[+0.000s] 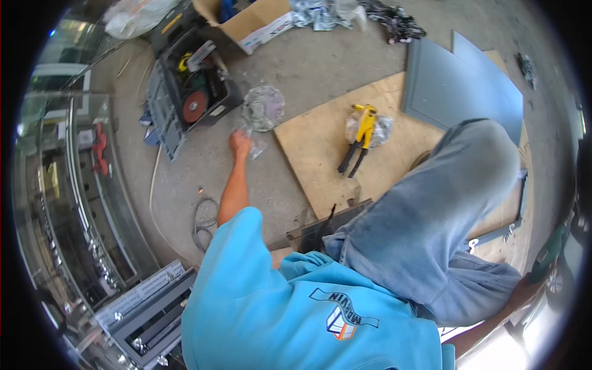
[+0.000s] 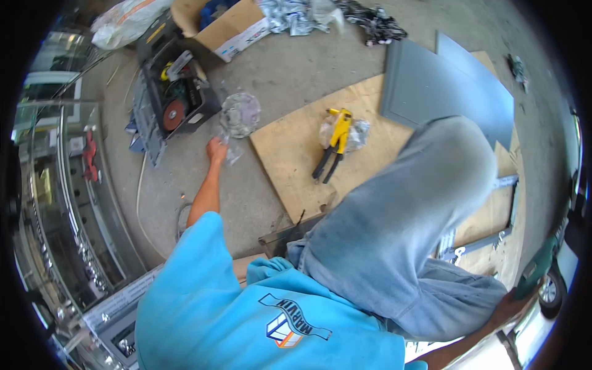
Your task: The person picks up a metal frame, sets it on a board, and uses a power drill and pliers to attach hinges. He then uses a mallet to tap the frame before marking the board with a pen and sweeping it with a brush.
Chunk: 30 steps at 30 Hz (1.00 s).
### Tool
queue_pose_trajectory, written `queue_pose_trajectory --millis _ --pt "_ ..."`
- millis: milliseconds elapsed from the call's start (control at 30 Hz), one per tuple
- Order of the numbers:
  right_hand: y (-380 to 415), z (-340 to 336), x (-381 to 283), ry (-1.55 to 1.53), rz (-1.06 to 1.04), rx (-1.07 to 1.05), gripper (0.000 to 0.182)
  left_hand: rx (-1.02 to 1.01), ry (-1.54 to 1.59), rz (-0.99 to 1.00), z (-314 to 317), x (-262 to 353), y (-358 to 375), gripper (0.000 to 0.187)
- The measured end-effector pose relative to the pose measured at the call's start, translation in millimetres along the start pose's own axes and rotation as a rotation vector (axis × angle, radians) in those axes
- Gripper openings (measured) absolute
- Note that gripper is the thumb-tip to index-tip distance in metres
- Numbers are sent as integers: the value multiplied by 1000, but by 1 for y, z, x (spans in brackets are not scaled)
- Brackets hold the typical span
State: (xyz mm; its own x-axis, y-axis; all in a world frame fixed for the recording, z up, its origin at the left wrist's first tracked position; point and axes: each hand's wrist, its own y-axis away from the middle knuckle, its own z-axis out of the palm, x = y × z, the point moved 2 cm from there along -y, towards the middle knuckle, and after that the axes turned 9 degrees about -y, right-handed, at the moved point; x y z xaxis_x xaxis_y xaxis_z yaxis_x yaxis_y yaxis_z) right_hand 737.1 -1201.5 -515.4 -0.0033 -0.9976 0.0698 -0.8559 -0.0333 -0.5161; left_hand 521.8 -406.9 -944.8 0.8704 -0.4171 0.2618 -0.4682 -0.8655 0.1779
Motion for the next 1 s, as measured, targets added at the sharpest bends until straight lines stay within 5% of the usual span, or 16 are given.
queue_pose_trajectory --millis 67,400,633,733,833,900,967,1000 --pt "0 -9 -21 -149 -122 7 67 186 92 55 8 -18 4 18" --pt "12 -13 -20 -120 55 -8 71 -168 97 5 -63 71 45 36" --pt "17 -16 -10 -150 -70 58 71 -200 184 295 25 194 63 19" --pt "15 -17 -10 -180 -60 49 70 -18 156 379 38 231 95 42" --pt "19 -24 -15 -159 -79 30 72 -38 299 465 14 243 112 56" --pt "21 -24 -12 -149 -40 23 71 -358 332 242 -19 225 110 61" --pt "23 -23 -13 -147 -3 9 70 66 246 368 5 158 84 72" --pt "24 -23 -13 -141 -1 -2 70 83 144 348 8 127 76 79"
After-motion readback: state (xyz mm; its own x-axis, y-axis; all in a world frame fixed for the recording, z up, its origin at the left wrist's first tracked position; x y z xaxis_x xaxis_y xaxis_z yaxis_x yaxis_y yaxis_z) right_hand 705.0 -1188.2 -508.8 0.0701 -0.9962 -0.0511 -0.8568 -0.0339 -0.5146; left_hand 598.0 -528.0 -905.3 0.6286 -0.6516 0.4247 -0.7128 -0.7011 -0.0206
